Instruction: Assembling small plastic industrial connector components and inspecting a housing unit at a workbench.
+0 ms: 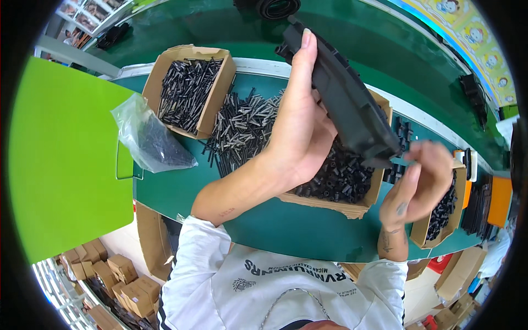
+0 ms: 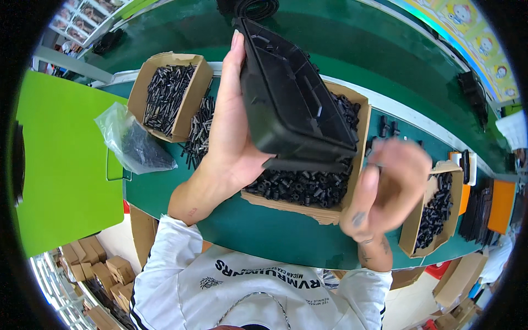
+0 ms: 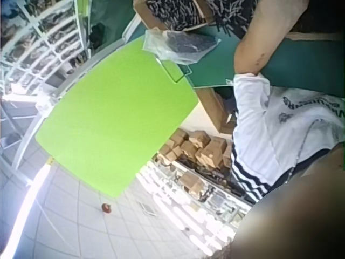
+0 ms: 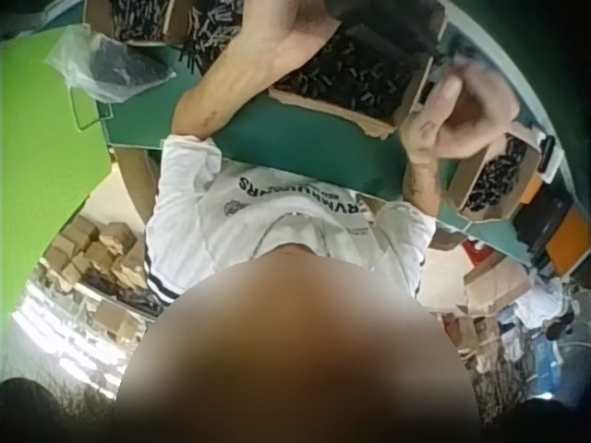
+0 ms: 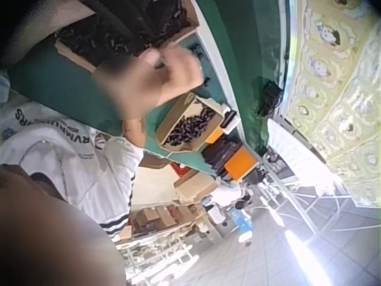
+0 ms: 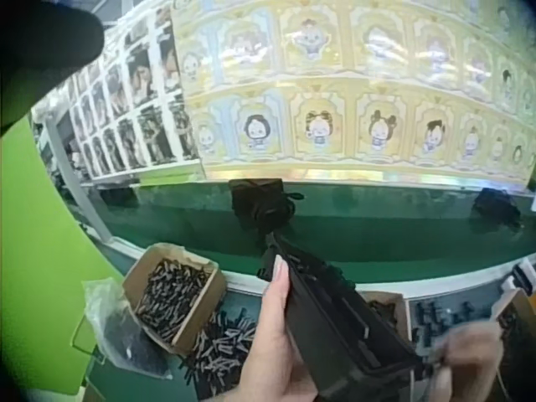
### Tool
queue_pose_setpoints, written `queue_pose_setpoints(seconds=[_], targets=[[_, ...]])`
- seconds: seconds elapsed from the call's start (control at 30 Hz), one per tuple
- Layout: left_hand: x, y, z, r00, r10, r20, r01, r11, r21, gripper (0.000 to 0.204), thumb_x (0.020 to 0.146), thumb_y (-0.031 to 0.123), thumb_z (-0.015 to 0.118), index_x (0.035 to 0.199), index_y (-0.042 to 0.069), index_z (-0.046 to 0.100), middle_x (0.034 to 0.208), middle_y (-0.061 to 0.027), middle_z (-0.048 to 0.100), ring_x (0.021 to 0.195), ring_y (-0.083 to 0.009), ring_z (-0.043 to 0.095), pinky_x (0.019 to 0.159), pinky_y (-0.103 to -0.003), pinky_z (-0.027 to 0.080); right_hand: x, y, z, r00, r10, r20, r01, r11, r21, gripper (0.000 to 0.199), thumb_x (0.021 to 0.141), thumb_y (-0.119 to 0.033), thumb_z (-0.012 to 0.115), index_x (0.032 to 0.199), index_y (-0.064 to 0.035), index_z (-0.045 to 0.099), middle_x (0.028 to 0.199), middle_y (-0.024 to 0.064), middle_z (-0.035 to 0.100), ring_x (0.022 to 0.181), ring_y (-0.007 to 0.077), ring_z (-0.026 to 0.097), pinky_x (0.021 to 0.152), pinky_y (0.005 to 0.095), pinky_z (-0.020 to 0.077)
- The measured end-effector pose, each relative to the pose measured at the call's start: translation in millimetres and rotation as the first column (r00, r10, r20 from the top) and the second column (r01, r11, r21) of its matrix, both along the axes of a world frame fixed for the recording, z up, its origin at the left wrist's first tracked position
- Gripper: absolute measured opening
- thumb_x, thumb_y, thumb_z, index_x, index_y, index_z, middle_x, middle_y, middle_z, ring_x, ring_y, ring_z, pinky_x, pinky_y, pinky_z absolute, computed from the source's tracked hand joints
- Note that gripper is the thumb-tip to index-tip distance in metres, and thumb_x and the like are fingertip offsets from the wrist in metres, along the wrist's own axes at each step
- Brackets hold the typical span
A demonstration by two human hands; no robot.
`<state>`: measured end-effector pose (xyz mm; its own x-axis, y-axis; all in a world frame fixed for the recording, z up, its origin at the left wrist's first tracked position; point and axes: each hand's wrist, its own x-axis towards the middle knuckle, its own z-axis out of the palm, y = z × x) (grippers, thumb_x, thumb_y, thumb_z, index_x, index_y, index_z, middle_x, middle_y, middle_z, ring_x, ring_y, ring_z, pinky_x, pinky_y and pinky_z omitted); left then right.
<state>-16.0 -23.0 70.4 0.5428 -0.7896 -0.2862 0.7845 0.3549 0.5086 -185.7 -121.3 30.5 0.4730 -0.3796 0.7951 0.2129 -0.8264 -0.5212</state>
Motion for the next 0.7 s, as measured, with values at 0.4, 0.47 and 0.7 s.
queue_pose_setpoints(seconds=[0.4,0.47,0.7], targets=[[0,-4,-10,0.979,0.168,0.113,-0.176,0.982,0.063,0.059,0.092,0.068,0.051,0.100,0.010,0.060,0.099,-0.0029,0.064,0.097,-0.0138,0.060,0.089,-0.038,0.045,19,90,-8,0.765,0.228,-0.602,-0.523,0.766,-0.374,0.049,0.086,-0.026,0.069,0.131,-0.0068,0.061,0.140,0.0096,0.055,0.131,0.0266,0.051,0.109,0.0409,0.0413],[1,-4,-14,0.977,0.168,0.128,-0.179,0.981,0.078,0.057,0.093,0.066,0.051,0.099,0.010,0.061,0.098,-0.0019,0.066,0.096,-0.0134,0.061,0.091,-0.040,0.044,17,93,-5,0.721,0.274,-0.636,-0.581,0.739,-0.340,0.046,0.088,-0.022,0.062,0.130,-0.0038,0.060,0.142,0.0095,0.053,0.134,0.0247,0.048,0.112,0.0397,0.0380],[3,-7,-24,0.983,0.148,0.107,-0.152,0.988,0.027,0.057,0.087,0.066,0.062,0.105,0.012,0.057,0.096,-0.0029,0.058,0.093,-0.0162,0.055,0.090,-0.035,0.043,17,81,2,0.711,0.334,-0.619,-0.607,0.736,-0.300,0.040,0.088,-0.016,0.057,0.126,-0.0031,0.063,0.140,0.0099,0.056,0.133,0.0241,0.051,0.112,0.0387,0.0376]])
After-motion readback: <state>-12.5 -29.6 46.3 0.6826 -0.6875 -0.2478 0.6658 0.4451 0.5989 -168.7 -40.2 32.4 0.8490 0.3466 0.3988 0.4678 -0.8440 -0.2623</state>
